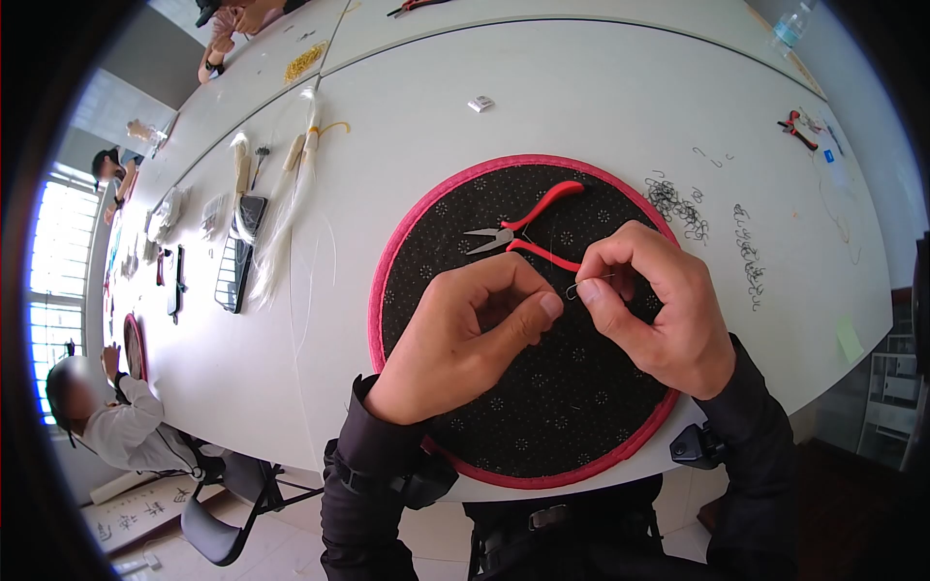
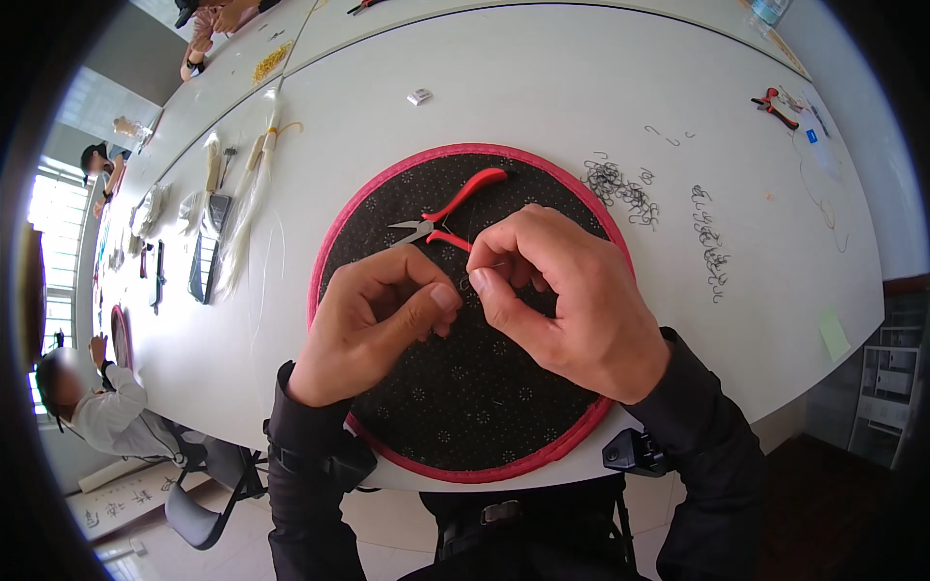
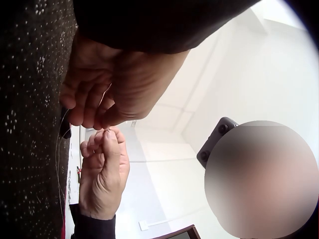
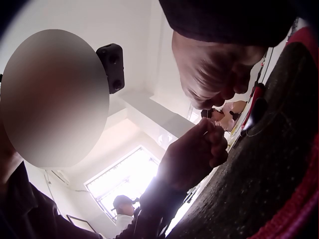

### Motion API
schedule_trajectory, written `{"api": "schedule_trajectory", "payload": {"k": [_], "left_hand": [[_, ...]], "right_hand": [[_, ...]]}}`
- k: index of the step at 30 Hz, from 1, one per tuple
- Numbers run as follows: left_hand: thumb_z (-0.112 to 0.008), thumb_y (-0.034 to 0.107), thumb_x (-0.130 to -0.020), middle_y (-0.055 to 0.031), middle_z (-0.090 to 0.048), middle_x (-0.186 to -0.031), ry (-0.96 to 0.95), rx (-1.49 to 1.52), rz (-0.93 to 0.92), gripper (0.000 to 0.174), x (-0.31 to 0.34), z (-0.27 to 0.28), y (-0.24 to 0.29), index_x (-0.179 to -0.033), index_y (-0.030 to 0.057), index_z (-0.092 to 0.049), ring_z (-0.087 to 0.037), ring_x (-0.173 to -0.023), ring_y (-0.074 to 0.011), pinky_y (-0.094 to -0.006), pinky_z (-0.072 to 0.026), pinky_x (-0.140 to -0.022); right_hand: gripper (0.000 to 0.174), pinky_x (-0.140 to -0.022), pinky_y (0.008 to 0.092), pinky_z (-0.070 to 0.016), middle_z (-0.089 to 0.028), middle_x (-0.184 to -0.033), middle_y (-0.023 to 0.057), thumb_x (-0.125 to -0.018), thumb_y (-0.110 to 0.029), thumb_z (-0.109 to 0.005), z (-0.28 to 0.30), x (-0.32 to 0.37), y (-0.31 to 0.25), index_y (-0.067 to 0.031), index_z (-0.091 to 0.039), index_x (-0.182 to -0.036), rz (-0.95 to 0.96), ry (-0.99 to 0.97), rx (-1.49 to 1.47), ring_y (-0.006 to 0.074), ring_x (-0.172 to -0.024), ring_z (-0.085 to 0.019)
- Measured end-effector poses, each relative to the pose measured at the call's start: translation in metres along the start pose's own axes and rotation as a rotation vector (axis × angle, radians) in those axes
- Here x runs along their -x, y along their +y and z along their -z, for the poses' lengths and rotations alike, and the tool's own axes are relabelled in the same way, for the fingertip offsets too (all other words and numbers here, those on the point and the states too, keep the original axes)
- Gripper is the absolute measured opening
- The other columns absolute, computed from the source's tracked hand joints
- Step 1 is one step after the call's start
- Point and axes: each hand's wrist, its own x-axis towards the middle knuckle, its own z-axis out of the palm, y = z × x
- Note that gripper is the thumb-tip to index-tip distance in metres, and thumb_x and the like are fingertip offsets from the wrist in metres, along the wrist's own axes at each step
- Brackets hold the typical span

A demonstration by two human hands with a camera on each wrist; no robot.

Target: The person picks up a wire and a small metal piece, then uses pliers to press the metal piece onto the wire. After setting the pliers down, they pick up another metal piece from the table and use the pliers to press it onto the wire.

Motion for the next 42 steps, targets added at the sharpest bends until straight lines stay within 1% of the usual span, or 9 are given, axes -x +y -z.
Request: {"api": "schedule_trajectory", "payload": {"k": [5, 8, 11, 23, 26, 29, 33, 38, 42], "left_hand": [[-0.065, 0.01, -0.095, 0.0003, -0.06, -0.077, -0.012, -0.043, 0.004, 0.01, 0.0, 0.005, -0.004, -0.094, -0.0002, -0.065, -0.052, -0.069, -0.0051, -0.023, -0.0412, -0.06], [-0.062, 0.013, -0.098, -0.0047, -0.062, -0.098, 0.048, -0.12, -0.124, 0.016, -0.002, 0.002, -0.003, -0.104, -0.002, -0.063, -0.059, -0.09, -0.0088, -0.0252, -0.0469, -0.079], [-0.062, 0.012, -0.097, -0.0049, -0.06, -0.104, 0.105, -0.137, -0.161, 0.017, -0.002, 0.002, -0.003, -0.107, -0.0023, -0.063, -0.057, -0.093, -0.0088, -0.0255, -0.0451, -0.082], [-0.066, 0.012, -0.095, -0.0014, -0.061, -0.092, 0.065, -0.104, -0.077, 0.013, -0.002, -0.003, -0.003, -0.096, -0.0012, -0.065, -0.055, -0.083, -0.0072, -0.0235, -0.0433, -0.075], [-0.066, 0.011, -0.095, -0.0016, -0.061, -0.093, 0.101, 0.067, -0.029, 0.012, -0.001, -0.004, 0.0, -0.097, -0.0007, -0.065, -0.054, -0.083, -0.0064, -0.0221, -0.042, -0.074], [-0.068, 0.012, -0.095, -0.0005, -0.063, -0.092, 0.119, 0.182, -0.088, 0.013, -0.003, -0.001, -0.008, -0.097, -0.0005, -0.066, -0.056, -0.081, -0.0048, -0.0211, -0.0436, -0.071], [-0.063, 0.012, -0.098, -0.0031, -0.062, -0.096, 0.051, 0.413, -0.19, 0.011, 0.001, 0.002, 0.001, -0.1, 0.0016, -0.065, -0.056, -0.089, -0.0078, -0.0234, -0.0443, -0.078], [-0.06, 0.017, -0.096, -0.0129, -0.061, -0.097, 0.001, 0.595, -0.38, 0.016, 0.01, 0.017, 0.005, -0.098, 0.0016, -0.062, -0.056, -0.094, -0.0218, -0.0367, -0.0439, -0.086], [-0.067, 0.028, -0.092, -0.004, -0.05, -0.09, 0.063, 0.607, -0.328, 0.023, 0.031, 0.025, 0.016, -0.085, 0.0124, -0.05, -0.047, -0.095, -0.0201, -0.0349, -0.0384, -0.078]], "right_hand": [[0.008, -0.064, 0.0261, -0.0463, -0.059, -0.085, 0.0032, -0.09, -0.005, -0.066, 0.0, -0.001, -0.001, -0.004, -0.06, -0.094, 0.003, 0.01, 0.011, 0.0122, -0.072, -0.058], [0.008, -0.063, 0.0265, -0.0464, -0.059, -0.084, 0.003, -0.089, -0.004, -0.066, 0.0, -0.001, -0.001, -0.0043, -0.06, -0.094, 0.003, 0.025, 0.01, 0.0123, -0.072, -0.058], [0.008, -0.064, 0.0267, -0.0466, -0.059, -0.084, 0.003, -0.089, -0.003, -0.066, 0.0, -0.001, -0.001, -0.0043, -0.06, -0.093, 0.0, 0.024, 0.008, 0.0125, -0.072, -0.058], [0.011, -0.063, 0.0261, -0.0466, -0.058, -0.083, 0.003, -0.089, -0.006, -0.069, -0.003, 0.0, 0.002, -0.0041, -0.062, -0.097, 0.039, 0.009, 0.014, 0.0113, -0.072, -0.057], [0.021, -0.059, 0.0258, -0.0451, -0.058, -0.074, 0.0035, -0.088, -0.013, -0.072, 0.0, 0.001, -0.008, -0.0028, -0.064, -0.104, -0.211, -0.061, -0.062, 0.0101, -0.065, -0.057], [0.03, -0.054, 0.0264, -0.0433, -0.058, -0.062, 0.0044, -0.087, -0.021, -0.074, 0.005, -0.004, -0.019, -0.0003, -0.065, -0.107, -0.396, -0.332, -0.131, 0.0102, -0.055, -0.055], [0.02, -0.051, 0.0268, -0.0444, -0.061, -0.059, 0.0062, -0.092, -0.018, -0.069, 0.001, 0.005, -0.017, -0.0002, -0.066, -0.1, -0.361, -0.402, -0.087, 0.0128, -0.048, -0.056], [0.01, -0.052, 0.0249, -0.0468, -0.064, -0.062, 0.0075, -0.093, -0.011, -0.066, 0.015, 0.021, -0.041, -0.0009, -0.063, -0.095, -0.389, -0.181, -0.103, 0.0125, -0.053, -0.063], [0.007, -0.057, 0.023, -0.0513, -0.067, -0.07, 0.0069, -0.095, -0.006, -0.062, 0.03, 0.039, -0.053, -0.0001, -0.059, -0.096, -0.358, 0.028, -0.016, 0.0112, -0.061, -0.068]]}}
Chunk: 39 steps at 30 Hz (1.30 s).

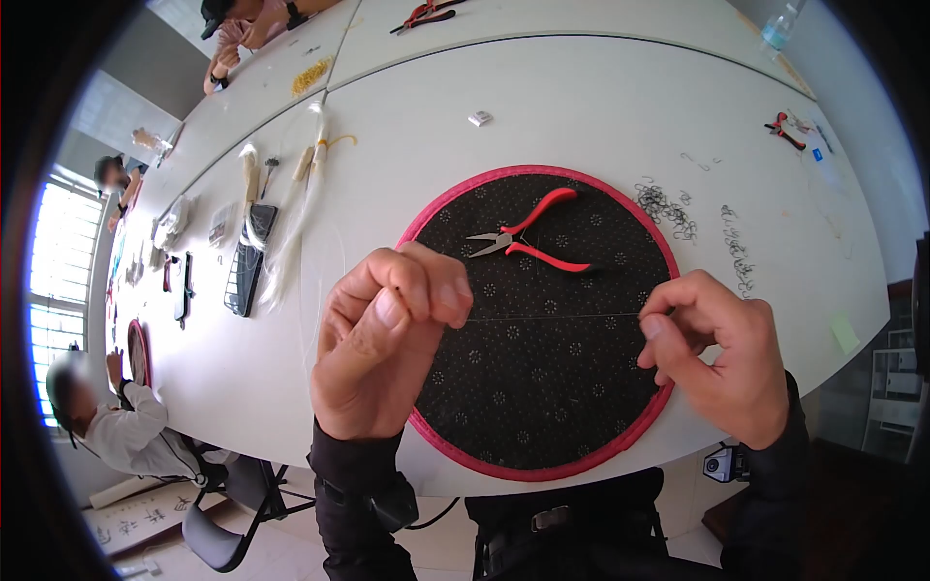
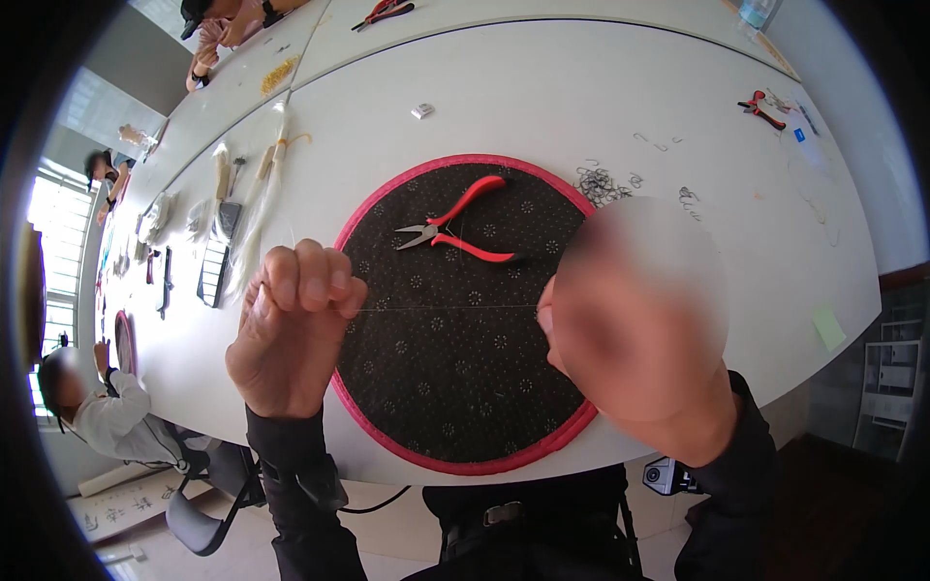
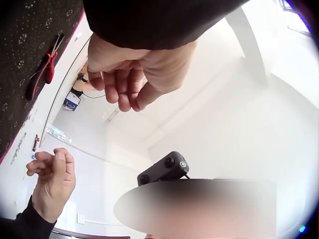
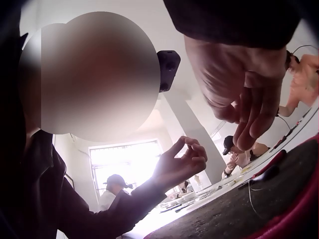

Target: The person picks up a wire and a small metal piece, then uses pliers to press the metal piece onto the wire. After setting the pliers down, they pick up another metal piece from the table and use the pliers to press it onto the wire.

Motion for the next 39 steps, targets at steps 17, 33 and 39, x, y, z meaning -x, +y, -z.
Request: {"api": "schedule_trajectory", "payload": {"k": [17, 33, 39], "left_hand": [[-0.06, 0.022, -0.096, -0.0043, -0.047, -0.093, 0.335, 0.001, 0.007, 0.018, 0.06, 0.032, 0.004, -0.091, 0.0092, -0.049, -0.045, -0.095, -0.0184, -0.0334, -0.0351, -0.083], [-0.06, 0.02, -0.092, -0.007, -0.055, -0.081, 0.344, 0.206, -0.016, 0.014, 0.105, -0.01, 0.008, -0.088, 0.0076, -0.055, -0.06, -0.079, -0.0211, -0.0464, -0.0406, -0.095], [-0.056, 0.017, -0.097, -0.005, -0.047, -0.09, 0.508, 0.178, -0.124, 0.012, 0.119, 0.048, 0.016, -0.095, 0.0064, -0.05, -0.05, -0.088, -0.019, -0.0413, -0.0368, -0.098]], "right_hand": [[0.012, -0.095, 0.0337, -0.0494, -0.055, -0.095, 0.0018, -0.105, -0.014, -0.046, 0.075, 0.059, 0.014, -0.009, -0.041, -0.115, 0.246, 0.168, -0.99, 0.0156, -0.103, -0.053], [0.018, -0.105, 0.0423, -0.0418, -0.061, -0.096, 0.0048, -0.106, -0.026, -0.039, -0.015, 0.046, 0.003, -0.0115, -0.049, -0.103, -0.046, 0.069, -1.4, 0.0237, -0.104, -0.061], [0.011, -0.088, 0.0297, -0.0444, -0.043, -0.08, -0.001, -0.107, -0.018, -0.04, 0.048, 0.057, 0.019, -0.0099, -0.048, -0.104, 0.002, 0.426, -1.128, 0.0106, -0.079, -0.048]]}}
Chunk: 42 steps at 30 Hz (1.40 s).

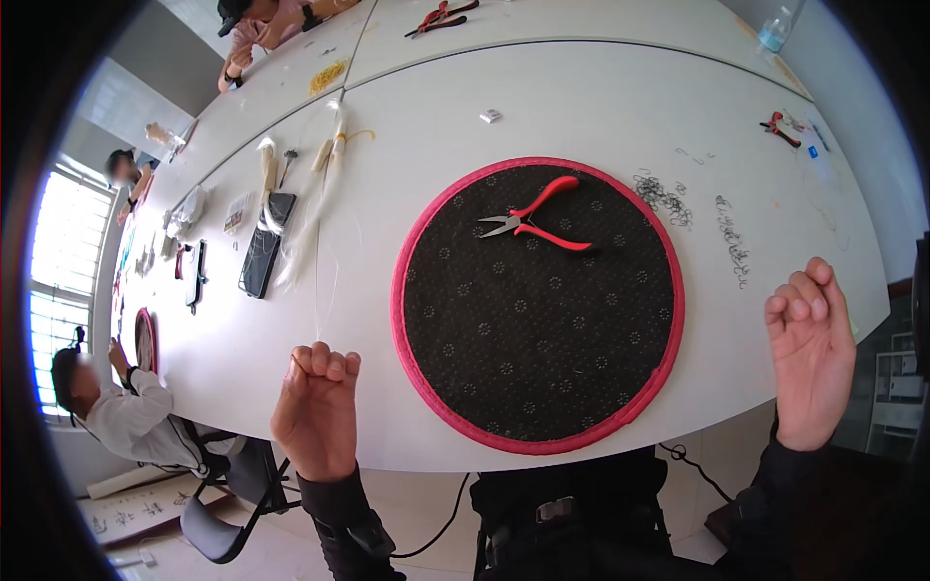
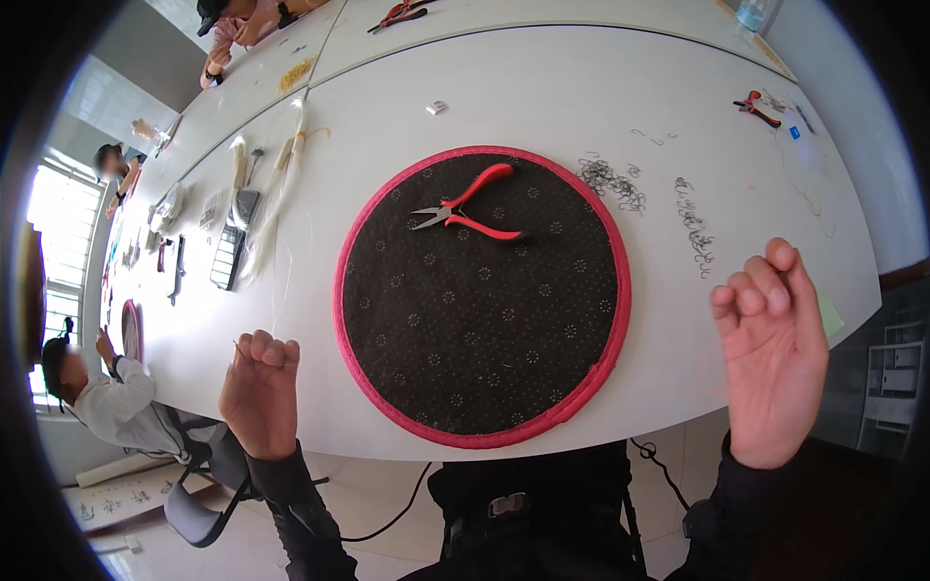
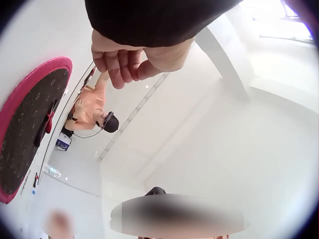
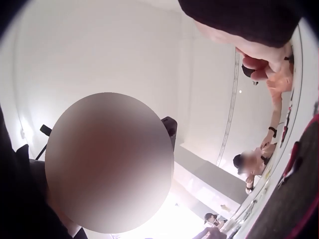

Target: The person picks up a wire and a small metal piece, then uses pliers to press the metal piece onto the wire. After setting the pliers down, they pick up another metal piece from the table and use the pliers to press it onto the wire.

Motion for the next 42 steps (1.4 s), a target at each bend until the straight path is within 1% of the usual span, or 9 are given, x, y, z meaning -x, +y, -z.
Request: {"api": "schedule_trajectory", "payload": {"k": [6, 10, 12, 15, 18, 22, 25, 32, 42], "left_hand": [[-0.054, 0.01, -0.096, -0.0053, -0.045, -0.093, -0.047, -0.058, -0.034, 0.008, -0.011, 0.01, 0.014, -0.097, 0.0042, -0.049, -0.048, -0.093, -0.0203, -0.0397, -0.0351, -0.099], [-0.055, 0.01, -0.095, -0.006, -0.048, -0.088, -0.146, -0.355, -0.055, 0.01, -0.02, -0.016, 0.005, -0.088, 0.003, -0.053, -0.05, -0.093, -0.0206, -0.038, -0.0387, -0.093], [-0.062, 0.008, -0.09, -0.0145, -0.061, -0.111, -0.313, -0.573, 0.019, 0.008, -0.024, -0.033, -0.004, -0.089, 0.0009, -0.066, -0.056, -0.111, -0.0245, -0.0405, -0.0414, -0.098], [-0.071, 0.002, -0.078, -0.0196, -0.054, -0.136, -0.511, -0.969, -0.175, 0.005, -0.029, -0.087, -0.016, -0.082, 0.0047, -0.071, -0.048, -0.13, -0.032, -0.0442, -0.0345, -0.109], [-0.076, 0.001, -0.067, -0.0222, -0.046, -0.148, -0.759, -1.185, -0.34, 0.015, -0.043, -0.115, -0.019, -0.08, 0.0079, -0.073, -0.036, -0.143, -0.0394, -0.0499, -0.0273, -0.116], [-0.073, 0.002, -0.079, -0.0209, -0.056, -0.138, -0.877, -1.131, -0.309, 0.006, -0.067, -0.119, -0.042, -0.084, 0.0045, -0.071, -0.047, -0.134, -0.0366, -0.0466, -0.0364, -0.11], [-0.07, 0.004, -0.085, -0.0181, -0.061, -0.129, -0.791, -1.021, 0.023, 0.003, -0.08, -0.112, -0.047, -0.088, 0.0025, -0.069, -0.056, -0.123, -0.0297, -0.0403, -0.0427, -0.103], [-0.07, 0.004, -0.086, -0.0174, -0.065, -0.119, -0.713, -0.921, -0.203, 0.004, -0.089, -0.101, -0.062, -0.089, 0.0008, -0.069, -0.058, -0.12, -0.0274, -0.0392, -0.0431, -0.103], [-0.067, 0.004, -0.089, -0.0152, -0.067, -0.104, -0.594, -0.76, -0.103, 0.008, -0.089, -0.094, -0.07, -0.089, -0.0034, -0.068, -0.063, -0.092, -0.0171, -0.0298, -0.0501, -0.081]], "right_hand": [[0.011, -0.07, 0.0227, -0.0383, -0.038, -0.075, -0.0035, -0.107, -0.014, -0.042, 0.025, -0.025, -0.023, -0.007, -0.049, -0.109, 0.18, -0.003, 0.087, 0.0075, -0.071, -0.041], [0.017, -0.057, 0.021, -0.0307, -0.034, -0.065, -0.006, -0.104, -0.018, -0.048, -0.012, -0.031, -0.016, -0.0044, -0.057, -0.097, 0.042, -0.094, 0.53, 0.0048, -0.059, -0.034], [0.023, -0.053, 0.0208, -0.0272, -0.035, -0.061, -0.0071, -0.102, -0.02, -0.052, -0.042, -0.027, 0.0, -0.0026, -0.061, -0.089, -0.077, -0.2, 0.956, 0.0038, -0.055, -0.031], [0.026, -0.051, 0.0236, -0.0284, -0.044, -0.06, -0.0039, -0.099, -0.017, -0.054, -0.069, -0.028, 0.025, 0.0003, -0.064, -0.084, -0.116, -0.525, 1.12, 0.0039, -0.054, -0.034], [0.022, -0.05, 0.0272, -0.0337, -0.053, -0.061, 0.0027, -0.098, -0.014, -0.054, -0.084, -0.034, 0.032, 0.0013, -0.065, -0.086, -0.214, -0.643, 1.182, 0.0073, -0.054, -0.042], [0.022, -0.051, 0.0286, -0.0364, -0.056, -0.062, 0.006, -0.097, -0.014, -0.054, -0.088, -0.046, 0.037, 0.0014, -0.066, -0.086, -0.223, -0.696, 1.239, 0.0101, -0.053, -0.045], [0.022, -0.052, 0.0287, -0.0376, -0.056, -0.062, 0.0065, -0.096, -0.015, -0.054, -0.079, -0.056, 0.042, 0.0019, -0.066, -0.086, -0.202, -0.689, 1.259, 0.0111, -0.053, -0.046], [0.02, -0.054, 0.0283, -0.04, -0.057, -0.061, 0.0061, -0.092, -0.012, -0.056, -0.07, -0.073, 0.048, 0.0025, -0.068, -0.086, -0.227, -0.678, 1.303, 0.0113, -0.052, -0.049], [0.021, -0.064, 0.0315, -0.0503, -0.066, -0.072, 0.013, -0.089, -0.015, -0.063, -0.06, -0.081, 0.05, 0.003, -0.07, -0.098, -0.244, -0.799, 1.357, 0.022, -0.066, -0.066]]}}
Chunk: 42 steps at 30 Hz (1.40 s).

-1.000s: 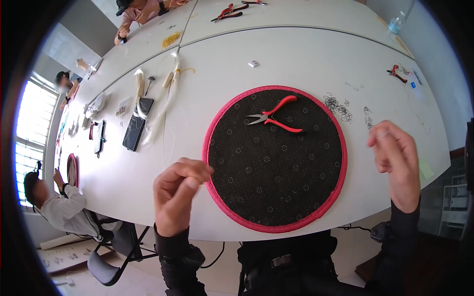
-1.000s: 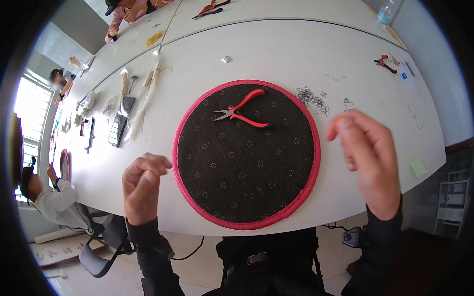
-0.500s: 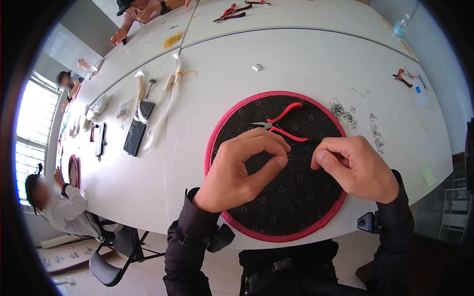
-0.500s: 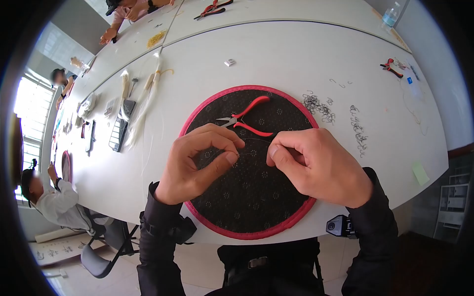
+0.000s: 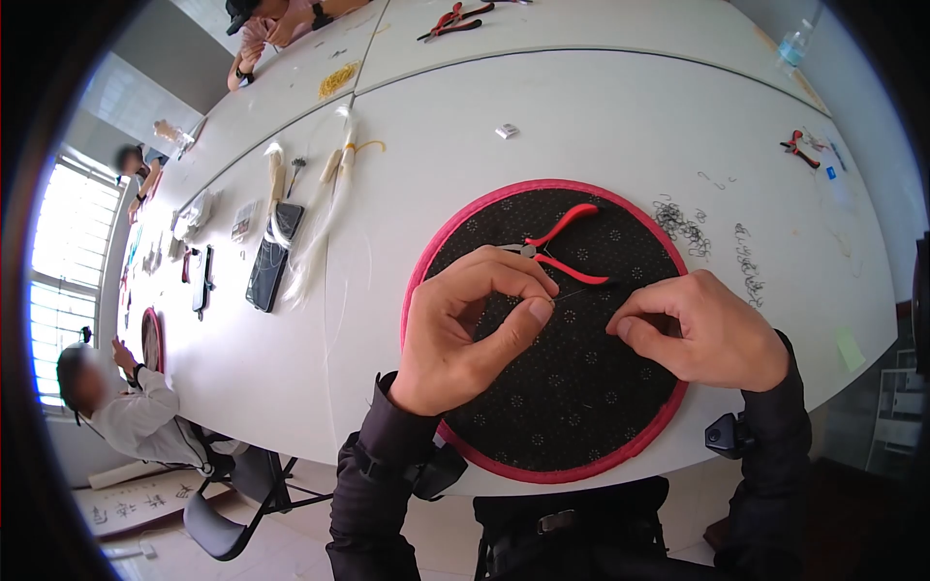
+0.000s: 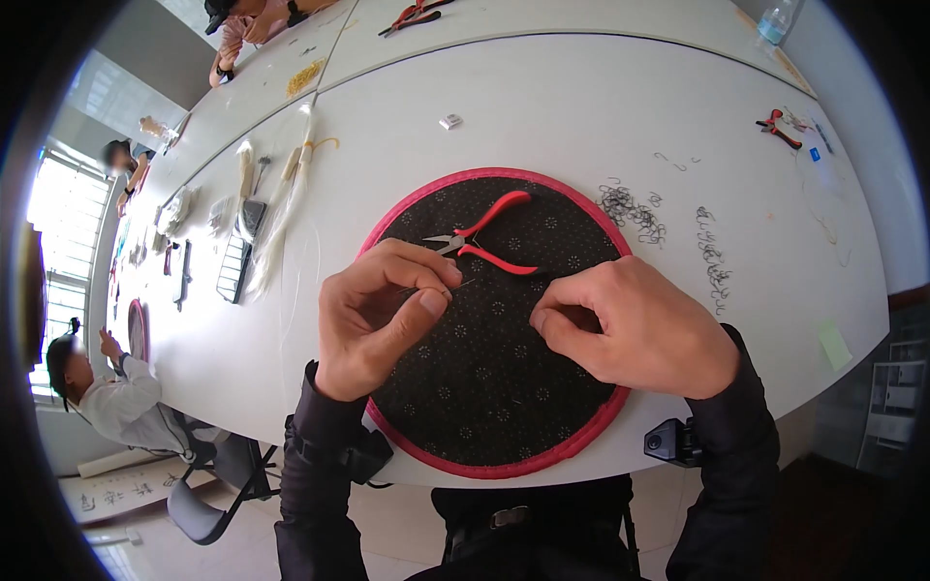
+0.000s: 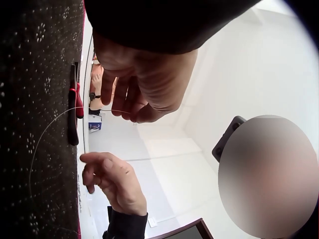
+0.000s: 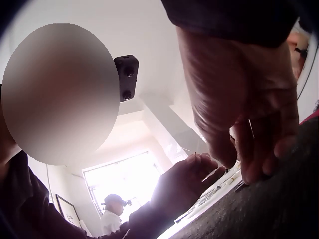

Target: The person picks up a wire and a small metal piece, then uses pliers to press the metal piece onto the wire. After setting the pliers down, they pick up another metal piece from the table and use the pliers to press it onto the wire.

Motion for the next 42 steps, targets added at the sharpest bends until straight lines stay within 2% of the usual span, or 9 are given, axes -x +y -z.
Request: {"api": "schedule_trajectory", "payload": {"k": [5, 8, 12, 13, 16, 23, 29, 38, 42], "left_hand": [[-0.067, 0.004, -0.089, -0.0145, -0.067, -0.102, -0.001, 0.005, 0.023, 0.007, 0.0, -0.001, -0.001, -0.089, -0.0037, -0.067, -0.063, -0.093, -0.0171, -0.0294, -0.0499, -0.082], [-0.066, 0.002, -0.088, -0.0142, -0.067, -0.102, -0.011, 0.029, 0.027, 0.006, -0.001, -0.004, -0.002, -0.089, -0.0037, -0.067, -0.063, -0.093, -0.017, -0.0296, -0.0501, -0.082], [-0.066, 0.001, -0.088, -0.014, -0.067, -0.102, -0.024, 0.04, 0.041, 0.005, -0.001, -0.006, -0.003, -0.089, -0.0035, -0.066, -0.063, -0.092, -0.0166, -0.0296, -0.0503, -0.081], [-0.066, 0.001, -0.088, -0.0139, -0.067, -0.102, -0.027, 0.036, 0.032, 0.005, -0.001, -0.005, -0.004, -0.089, -0.0034, -0.066, -0.063, -0.092, -0.0164, -0.0295, -0.0503, -0.081], [-0.066, 0.002, -0.088, -0.0136, -0.067, -0.102, -0.018, 0.026, 0.039, 0.005, 0.0, -0.004, -0.006, -0.089, -0.0032, -0.066, -0.063, -0.091, -0.0156, -0.0289, -0.0501, -0.08], [-0.065, 0.001, -0.09, -0.0107, -0.066, -0.1, 0.058, 0.076, 0.094, 0.005, 0.0, 0.009, 0.002, -0.091, -0.0038, -0.066, -0.061, -0.09, -0.0139, -0.0284, -0.0486, -0.08], [-0.067, 0.012, -0.089, -0.0107, -0.067, -0.096, 0.156, 0.054, 0.102, 0.014, -0.002, 0.008, 0.001, -0.088, -0.0014, -0.067, -0.056, -0.075, -0.0077, -0.0204, -0.0436, -0.066], [-0.066, 0.007, -0.092, -0.0103, -0.065, -0.101, 0.091, -0.131, 0.057, 0.011, -0.001, 0.011, -0.007, -0.093, -0.004, -0.066, -0.059, -0.09, -0.013, -0.0265, -0.0454, -0.08], [-0.066, 0.006, -0.092, -0.0101, -0.065, -0.101, 0.083, -0.161, 0.041, 0.011, -0.001, 0.013, -0.011, -0.093, -0.004, -0.066, -0.059, -0.089, -0.0126, -0.0265, -0.0458, -0.08]], "right_hand": [[0.047, -0.095, 0.038, -0.0504, -0.065, -0.114, 0.0152, -0.086, -0.02, -0.072, -0.004, 0.002, 0.014, -0.0025, -0.06, -0.128, 0.216, 0.234, 0.18, 0.0273, -0.107, -0.064], [0.054, -0.102, 0.0396, -0.0454, -0.059, -0.125, 0.017, -0.085, -0.022, -0.073, -0.01, -0.002, 0.009, -0.0043, -0.056, -0.133, 0.3, 0.321, 0.193, 0.03, -0.117, -0.058], [0.036, -0.087, 0.0379, -0.0511, -0.069, -0.098, 0.014, -0.09, -0.019, -0.07, -0.021, -0.019, 0.002, 0.0012, -0.06, -0.118, 0.288, 0.187, -0.135, 0.0283, -0.096, -0.067], [0.023, -0.074, 0.033, -0.0518, -0.068, -0.082, 0.0103, -0.092, -0.014, -0.067, -0.026, -0.022, 0.003, 0.0024, -0.062, -0.107, 0.293, 0.211, -0.193, 0.0225, -0.078, -0.067], [0.017, -0.068, 0.0293, -0.0502, -0.066, -0.078, 0.0108, -0.093, -0.012, -0.065, -0.026, -0.024, 0.005, 0.0033, -0.063, -0.1, 0.244, 0.194, -0.274, 0.0186, -0.069, -0.064], [0.01, -0.066, 0.0297, -0.0494, -0.066, -0.083, 0.0107, -0.094, -0.008, -0.062, -0.02, -0.027, 0.014, 0.0006, -0.063, -0.099, 0.15, 0.427, -0.042, 0.0186, -0.072, -0.063], [0.01, -0.076, 0.035, -0.0495, -0.064, -0.09, 0.0118, -0.092, -0.007, -0.062, -0.014, -0.033, 0.021, 0.0002, -0.064, -0.098, 0.171, 0.539, 0.093, 0.0233, -0.082, -0.063], [0.017, -0.08, 0.0392, -0.0491, -0.059, -0.086, 0.0126, -0.086, -0.012, -0.072, -0.043, -0.058, 0.028, -0.0008, -0.066, -0.098, 0.287, 0.491, 0.242, 0.0273, -0.086, -0.059], [0.016, -0.077, 0.0363, -0.0471, -0.055, -0.086, 0.0079, -0.088, -0.015, -0.071, -0.049, -0.066, 0.031, -0.0029, -0.066, -0.099, 0.279, 0.515, 0.235, 0.0215, -0.084, -0.056]]}}
